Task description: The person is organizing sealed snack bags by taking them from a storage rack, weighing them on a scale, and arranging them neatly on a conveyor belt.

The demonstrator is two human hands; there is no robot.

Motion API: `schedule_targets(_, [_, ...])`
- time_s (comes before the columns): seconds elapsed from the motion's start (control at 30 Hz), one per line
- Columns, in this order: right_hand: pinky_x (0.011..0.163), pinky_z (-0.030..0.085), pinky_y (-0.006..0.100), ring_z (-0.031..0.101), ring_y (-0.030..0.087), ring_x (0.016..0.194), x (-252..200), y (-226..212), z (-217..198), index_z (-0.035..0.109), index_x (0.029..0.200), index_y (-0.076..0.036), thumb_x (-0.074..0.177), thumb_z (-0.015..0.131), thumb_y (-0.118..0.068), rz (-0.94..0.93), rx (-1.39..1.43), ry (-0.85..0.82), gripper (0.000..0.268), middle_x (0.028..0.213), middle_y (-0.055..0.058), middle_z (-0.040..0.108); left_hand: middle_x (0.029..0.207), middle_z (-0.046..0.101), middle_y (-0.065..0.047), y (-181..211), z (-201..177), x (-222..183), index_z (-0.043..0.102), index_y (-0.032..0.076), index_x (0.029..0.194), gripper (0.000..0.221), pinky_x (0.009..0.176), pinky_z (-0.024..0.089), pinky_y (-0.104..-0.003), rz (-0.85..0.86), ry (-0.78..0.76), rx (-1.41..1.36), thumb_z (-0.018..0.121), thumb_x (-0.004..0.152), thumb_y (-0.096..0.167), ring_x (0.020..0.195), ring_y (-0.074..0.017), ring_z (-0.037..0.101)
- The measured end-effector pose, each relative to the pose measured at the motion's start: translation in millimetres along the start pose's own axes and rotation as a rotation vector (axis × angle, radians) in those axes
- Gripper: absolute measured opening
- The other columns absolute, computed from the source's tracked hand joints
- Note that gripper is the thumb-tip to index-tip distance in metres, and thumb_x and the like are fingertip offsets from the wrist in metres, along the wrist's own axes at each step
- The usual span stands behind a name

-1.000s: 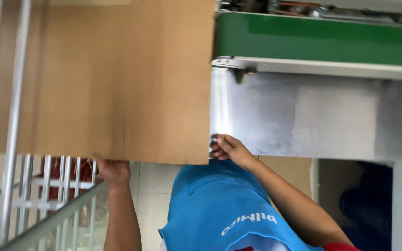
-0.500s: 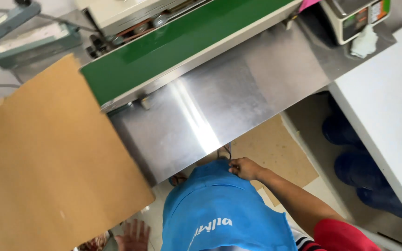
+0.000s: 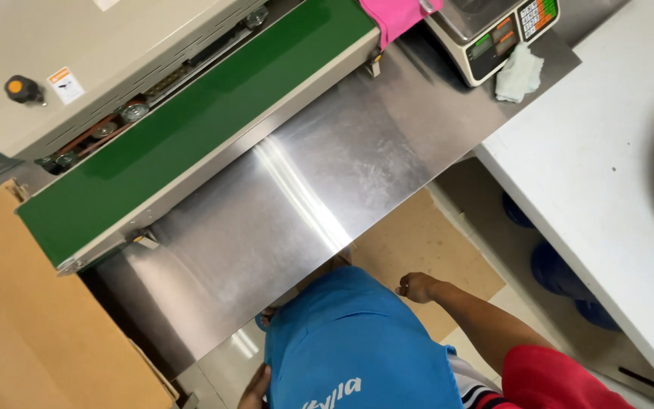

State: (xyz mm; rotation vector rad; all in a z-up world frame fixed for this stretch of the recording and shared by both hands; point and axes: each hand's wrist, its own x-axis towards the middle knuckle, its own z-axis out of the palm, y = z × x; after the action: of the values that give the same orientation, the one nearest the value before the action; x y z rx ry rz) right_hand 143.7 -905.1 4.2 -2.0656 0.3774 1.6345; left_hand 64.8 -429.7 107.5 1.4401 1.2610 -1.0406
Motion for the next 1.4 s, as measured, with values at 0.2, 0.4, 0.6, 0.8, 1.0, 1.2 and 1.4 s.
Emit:
schedule_targets(0.2, [0.12,0.038,0.035,0.047,0.025,0.145,-5.6,4.2,-44.9,0.054,0.149,-0.017,0.102,0.05,-0.051,-0.046,0.126,0.01,0.058,0.158,0.005,0.049,0.162,0.046,-0.009,89.5,70.0,-86.5,0.041,0.015,0.16,0.077,0.122,0.035,-0.047,0.15,0.115,-0.155,0.065,0.09,0.035,0.148,-0.0289,0.045])
schedule_targets(0.4, [0.115,0.045,0.033,0.057,0.022,0.135,-22.4,-1.8,-43.7,0.067,0.138,-0.017,0.1,0.052,-0.037,-0.07,0.255,0.018,0.046,0.146,0.003,0.062,0.146,0.061,-0.016,53.8,59.4,8.3,0.051,0.009,0.154,0.068,0.109,0.043,-0.046,0.178,0.116,-0.113,0.068,0.092,0.03,0.133,-0.0308,0.057])
schedule_targets(0.6, [0.098,0.055,0.044,0.067,0.027,0.114,-44.7,27.0,-17.4,0.076,0.112,-0.01,0.087,0.055,-0.015,-0.163,0.318,0.058,0.033,0.111,0.015,0.074,0.14,0.065,-0.02,35.7,49.1,54.7,0.056,0.005,0.15,0.061,0.104,0.046,-0.046,0.12,0.129,-0.079,0.067,0.095,0.027,0.13,-0.0345,0.059])
schedule_targets(0.8, [0.09,0.056,0.038,0.071,0.02,0.104,4.2,112.3,-52.4,0.071,0.131,-0.019,0.086,0.063,-0.023,-0.093,0.474,0.501,0.045,0.112,0.004,0.078,0.141,0.065,-0.018,40.7,50.0,51.5,0.063,0.002,0.144,0.051,0.109,0.045,-0.043,-0.041,0.248,-0.037,0.063,0.099,0.025,0.132,-0.0372,0.058])
schedule_targets(1.0, [0.087,0.05,0.043,0.067,0.03,0.096,-8.7,145.3,-235.8,0.067,0.133,-0.012,0.093,0.071,-0.037,-0.11,0.391,1.288,0.048,0.115,0.014,0.071,0.144,0.06,-0.018,97.1,71.9,-0.6,0.054,0.004,0.146,0.043,0.11,0.045,-0.047,0.024,0.254,-0.244,0.054,0.105,0.016,0.13,-0.037,0.058])
schedule_targets(1.2, [0.115,0.031,0.05,0.038,0.045,0.138,-5.0,156.8,-404.0,0.051,0.148,-0.002,0.102,0.061,-0.037,-0.211,0.283,1.467,0.06,0.15,0.026,0.042,0.135,0.064,-0.021,69.7,119.7,36.0,0.054,-0.001,0.143,0.042,0.102,0.05,-0.045,0.137,0.292,-0.464,0.055,0.106,0.019,0.121,-0.0359,0.062])
schedule_targets(1.4, [0.109,0.033,0.051,0.045,0.046,0.127,25.5,172.8,-433.2,0.051,0.139,0.003,0.098,0.058,-0.02,-0.276,0.125,1.374,0.048,0.139,0.026,0.051,0.117,0.07,-0.017,62.6,201.5,9.0,0.064,0.006,0.118,0.035,0.089,0.047,-0.042,0.021,0.314,-0.051,0.048,0.103,0.034,0.102,-0.0335,0.063])
